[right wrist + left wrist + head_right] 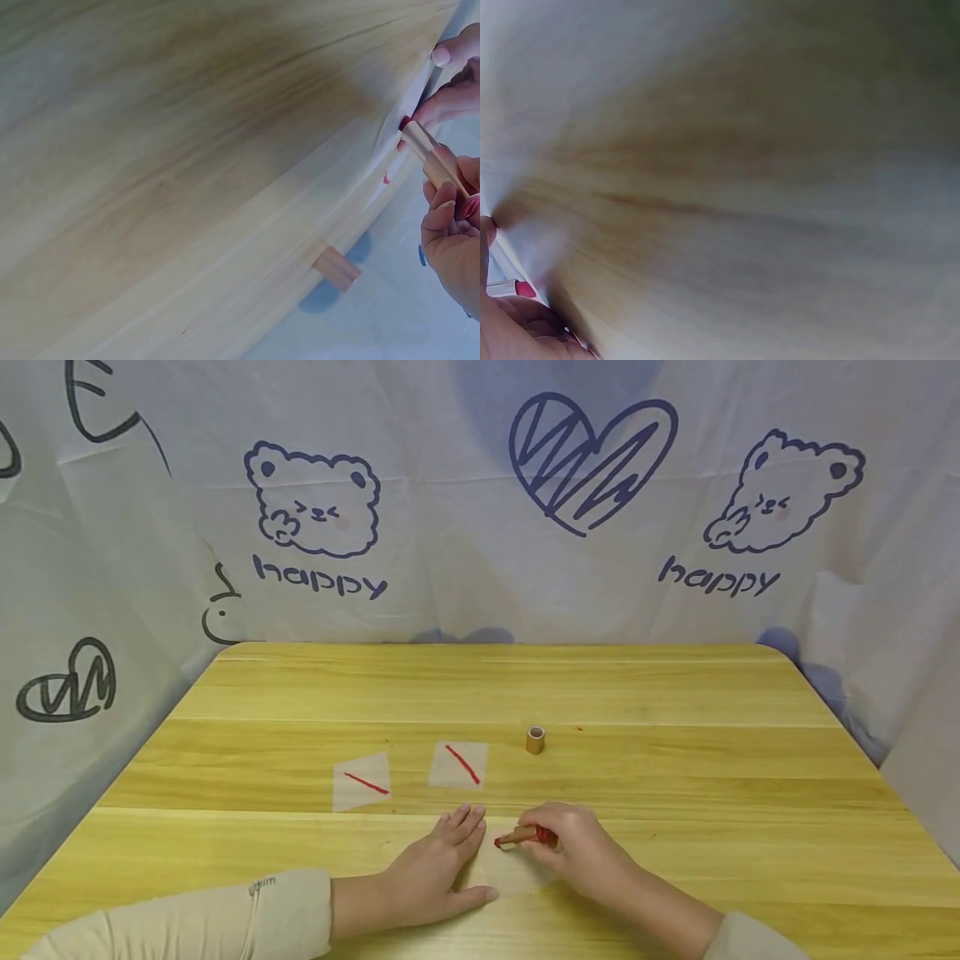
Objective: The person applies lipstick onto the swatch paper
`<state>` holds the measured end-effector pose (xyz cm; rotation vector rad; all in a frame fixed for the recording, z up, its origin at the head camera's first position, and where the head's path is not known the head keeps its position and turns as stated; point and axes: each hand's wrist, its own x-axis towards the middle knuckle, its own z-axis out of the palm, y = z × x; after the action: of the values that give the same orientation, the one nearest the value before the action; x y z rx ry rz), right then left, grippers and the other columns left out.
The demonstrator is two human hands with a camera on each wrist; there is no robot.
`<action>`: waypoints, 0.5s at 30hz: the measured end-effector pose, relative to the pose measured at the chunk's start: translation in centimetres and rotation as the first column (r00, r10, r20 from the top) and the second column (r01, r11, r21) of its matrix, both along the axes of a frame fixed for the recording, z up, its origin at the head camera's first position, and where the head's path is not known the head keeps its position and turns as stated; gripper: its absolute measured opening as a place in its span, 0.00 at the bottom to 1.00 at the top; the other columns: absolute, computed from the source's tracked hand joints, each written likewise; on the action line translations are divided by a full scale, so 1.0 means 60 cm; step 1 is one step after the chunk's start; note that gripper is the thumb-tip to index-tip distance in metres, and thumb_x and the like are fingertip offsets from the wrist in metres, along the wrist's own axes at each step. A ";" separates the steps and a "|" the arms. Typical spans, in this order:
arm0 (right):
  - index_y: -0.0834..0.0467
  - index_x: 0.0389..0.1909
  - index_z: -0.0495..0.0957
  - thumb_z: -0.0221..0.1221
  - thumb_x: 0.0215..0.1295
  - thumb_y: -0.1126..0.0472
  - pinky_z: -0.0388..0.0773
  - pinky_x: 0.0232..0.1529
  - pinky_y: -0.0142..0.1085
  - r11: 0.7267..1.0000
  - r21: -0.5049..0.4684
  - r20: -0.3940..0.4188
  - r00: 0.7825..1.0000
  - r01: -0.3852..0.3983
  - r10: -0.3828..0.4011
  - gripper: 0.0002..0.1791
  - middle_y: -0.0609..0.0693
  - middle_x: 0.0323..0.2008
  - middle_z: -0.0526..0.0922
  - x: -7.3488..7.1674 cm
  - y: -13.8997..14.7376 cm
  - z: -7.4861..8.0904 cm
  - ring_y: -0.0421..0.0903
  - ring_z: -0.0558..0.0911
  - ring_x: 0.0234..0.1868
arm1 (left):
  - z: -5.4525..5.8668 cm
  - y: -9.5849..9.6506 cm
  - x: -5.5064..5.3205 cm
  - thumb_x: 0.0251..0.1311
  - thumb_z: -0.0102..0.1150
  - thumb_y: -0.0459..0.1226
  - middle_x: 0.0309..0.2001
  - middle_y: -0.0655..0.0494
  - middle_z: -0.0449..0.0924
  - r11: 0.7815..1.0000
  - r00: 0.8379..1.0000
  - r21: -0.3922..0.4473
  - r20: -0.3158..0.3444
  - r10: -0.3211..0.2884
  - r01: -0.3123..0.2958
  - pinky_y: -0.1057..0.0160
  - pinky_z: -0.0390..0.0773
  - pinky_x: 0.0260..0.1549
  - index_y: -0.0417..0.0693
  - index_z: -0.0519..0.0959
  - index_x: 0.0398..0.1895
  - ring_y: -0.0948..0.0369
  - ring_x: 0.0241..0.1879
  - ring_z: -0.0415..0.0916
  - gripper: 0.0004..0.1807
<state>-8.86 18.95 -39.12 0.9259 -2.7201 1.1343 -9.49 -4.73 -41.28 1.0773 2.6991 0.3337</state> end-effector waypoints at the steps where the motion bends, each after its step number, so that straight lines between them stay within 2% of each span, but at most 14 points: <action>1: 0.67 0.41 0.86 0.71 0.60 0.72 0.72 0.24 0.27 1.000 -0.001 -0.003 1.000 -0.001 0.001 0.09 0.42 0.27 0.82 0.000 0.001 0.000 0.28 0.68 0.27 | 0.000 0.000 0.000 0.73 0.56 0.61 0.79 0.38 0.59 1.000 1.000 0.000 0.001 0.000 0.000 0.50 0.62 0.76 0.31 0.67 0.75 0.44 0.79 0.57 0.45; 9: 0.66 0.40 0.86 0.72 0.59 0.73 0.73 0.23 0.27 1.000 -0.005 -0.041 0.999 -0.004 0.004 0.09 0.45 0.29 0.84 0.003 0.009 -0.001 0.27 0.69 0.28 | -0.001 0.000 -0.002 0.73 0.56 0.61 0.79 0.38 0.58 1.000 1.000 -0.001 0.012 0.000 0.000 0.51 0.61 0.76 0.31 0.66 0.76 0.44 0.79 0.56 0.46; 15: 0.67 0.40 0.86 0.72 0.59 0.73 0.74 0.24 0.27 1.000 0.013 -0.036 0.999 0.001 0.000 0.09 0.47 0.30 0.86 0.005 0.015 -0.002 0.28 0.69 0.28 | -0.002 0.000 0.000 0.73 0.57 0.60 0.79 0.38 0.59 1.000 1.000 0.007 0.001 0.001 -0.001 0.51 0.62 0.76 0.31 0.66 0.75 0.44 0.79 0.57 0.45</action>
<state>-8.59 19.87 -39.25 0.9377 -2.7026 1.0903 -9.48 -4.72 -41.37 1.0776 2.6993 0.3435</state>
